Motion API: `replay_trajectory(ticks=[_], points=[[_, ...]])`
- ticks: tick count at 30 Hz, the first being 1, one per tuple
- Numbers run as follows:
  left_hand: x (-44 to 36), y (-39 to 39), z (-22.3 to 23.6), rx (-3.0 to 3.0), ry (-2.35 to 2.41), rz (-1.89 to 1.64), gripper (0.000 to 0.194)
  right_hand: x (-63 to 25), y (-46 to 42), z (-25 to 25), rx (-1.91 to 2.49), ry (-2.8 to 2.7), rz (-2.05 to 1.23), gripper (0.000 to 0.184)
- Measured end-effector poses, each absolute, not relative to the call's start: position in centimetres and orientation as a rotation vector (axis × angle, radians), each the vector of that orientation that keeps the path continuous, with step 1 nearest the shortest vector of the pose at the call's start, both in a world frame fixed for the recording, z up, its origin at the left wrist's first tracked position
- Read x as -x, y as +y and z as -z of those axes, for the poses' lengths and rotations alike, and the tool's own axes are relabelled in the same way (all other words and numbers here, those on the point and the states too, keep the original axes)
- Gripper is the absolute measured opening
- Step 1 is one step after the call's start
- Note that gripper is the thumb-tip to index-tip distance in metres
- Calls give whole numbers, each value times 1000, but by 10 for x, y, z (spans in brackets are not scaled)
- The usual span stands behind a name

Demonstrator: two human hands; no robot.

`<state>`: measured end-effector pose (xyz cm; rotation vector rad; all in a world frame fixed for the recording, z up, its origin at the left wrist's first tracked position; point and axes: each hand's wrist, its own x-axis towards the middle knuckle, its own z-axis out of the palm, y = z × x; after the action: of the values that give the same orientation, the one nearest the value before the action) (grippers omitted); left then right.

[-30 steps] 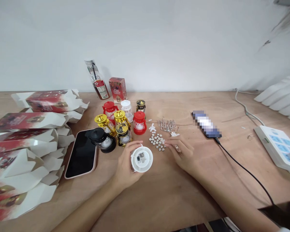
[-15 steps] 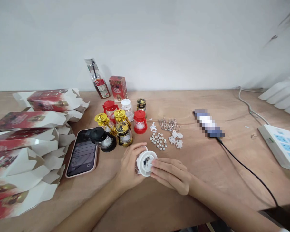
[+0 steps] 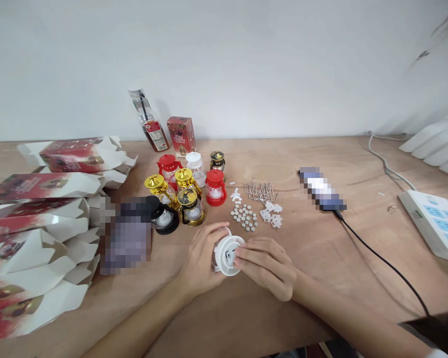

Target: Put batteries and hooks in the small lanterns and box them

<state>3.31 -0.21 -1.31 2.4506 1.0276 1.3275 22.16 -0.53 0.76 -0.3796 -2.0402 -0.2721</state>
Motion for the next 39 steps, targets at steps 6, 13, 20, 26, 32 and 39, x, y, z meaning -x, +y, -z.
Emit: replay_trajectory(ticks=[6, 13, 20, 26, 32, 39], points=[[-31, -1, 13, -2490, 1050, -1330, 42, -220, -7, -4, 465, -2043, 315, 13], [-27, -2, 9, -2648, 1175, -1343, 35, -219, -9, 0, 553, -2025, 427, 26], [-31, -4, 5, -2701, 1240, -1425, 34, -215, -7, 7, 613, -2029, 284, 20], [-33, -5, 0, -2804, 1226, -1349, 36, -217, 1, 13, 490, -1981, -40, 33], [-27, 1, -4, -2636, 1496, -1477, 60, -226, 12, 12, 760, -1608, -640, 28], [-29, 1, 3, -2616, 1411, -1539, 61, -232, 24, 19, 841, -1274, -1055, 37]])
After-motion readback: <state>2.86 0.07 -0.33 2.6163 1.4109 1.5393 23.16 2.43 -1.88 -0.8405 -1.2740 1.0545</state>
